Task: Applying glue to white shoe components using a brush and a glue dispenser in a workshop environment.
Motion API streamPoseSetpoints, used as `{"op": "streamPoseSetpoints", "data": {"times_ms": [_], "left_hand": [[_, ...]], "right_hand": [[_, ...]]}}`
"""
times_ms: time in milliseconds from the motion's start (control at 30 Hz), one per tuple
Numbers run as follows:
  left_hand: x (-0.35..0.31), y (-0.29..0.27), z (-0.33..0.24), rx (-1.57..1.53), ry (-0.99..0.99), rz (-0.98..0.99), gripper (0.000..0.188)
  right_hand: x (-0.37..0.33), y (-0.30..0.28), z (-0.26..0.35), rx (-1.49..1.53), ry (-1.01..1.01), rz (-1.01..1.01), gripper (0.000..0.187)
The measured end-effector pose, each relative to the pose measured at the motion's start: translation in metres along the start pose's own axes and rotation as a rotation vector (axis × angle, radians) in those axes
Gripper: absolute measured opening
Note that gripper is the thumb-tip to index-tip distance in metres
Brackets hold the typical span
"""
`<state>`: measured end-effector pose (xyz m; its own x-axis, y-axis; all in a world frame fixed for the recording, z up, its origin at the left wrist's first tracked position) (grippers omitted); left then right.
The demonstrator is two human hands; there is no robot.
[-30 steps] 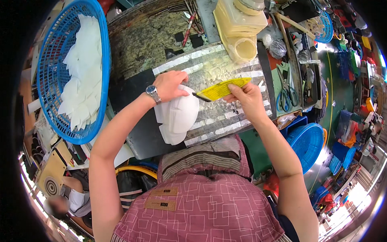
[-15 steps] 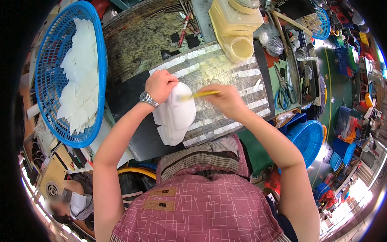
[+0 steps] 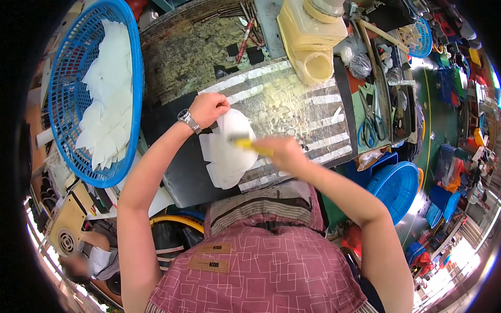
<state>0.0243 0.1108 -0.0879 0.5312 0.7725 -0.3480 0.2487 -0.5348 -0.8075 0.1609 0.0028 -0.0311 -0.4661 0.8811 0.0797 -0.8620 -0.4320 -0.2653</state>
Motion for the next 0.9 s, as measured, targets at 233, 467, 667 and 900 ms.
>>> {"op": "streamPoseSetpoints", "data": {"times_ms": [233,467,667,900], "left_hand": [[-0.077,-0.141,-0.090,0.096,0.263,-0.851,0.006],[-0.082,0.004,-0.167,0.331,0.773,-0.534,0.012],[-0.082,0.037,-0.167,0.451,0.871,-0.520,0.011],[-0.084,0.054,-0.161,0.566,0.931,-0.472,0.007]], "right_hand": [[-0.019,-0.129,-0.004,0.216,0.428,-0.586,0.014],[0.026,-0.206,-0.008,-0.089,0.237,-0.570,0.016],[0.040,-0.079,-0.015,-0.009,0.330,0.173,0.015],[0.039,-0.076,-0.027,-0.089,0.485,0.313,0.017]]}}
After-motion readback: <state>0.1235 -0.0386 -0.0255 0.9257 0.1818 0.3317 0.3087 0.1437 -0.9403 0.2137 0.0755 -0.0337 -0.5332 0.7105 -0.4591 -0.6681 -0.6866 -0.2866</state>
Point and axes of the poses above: each hand's wrist, its own x-axis towards the middle knuckle, its own y-axis out of the palm, z = x × y, the point moved 9 cm from there along x, towards the middle knuckle, and after that the axes turned 14 degrees about x, right-handed, at the moved point
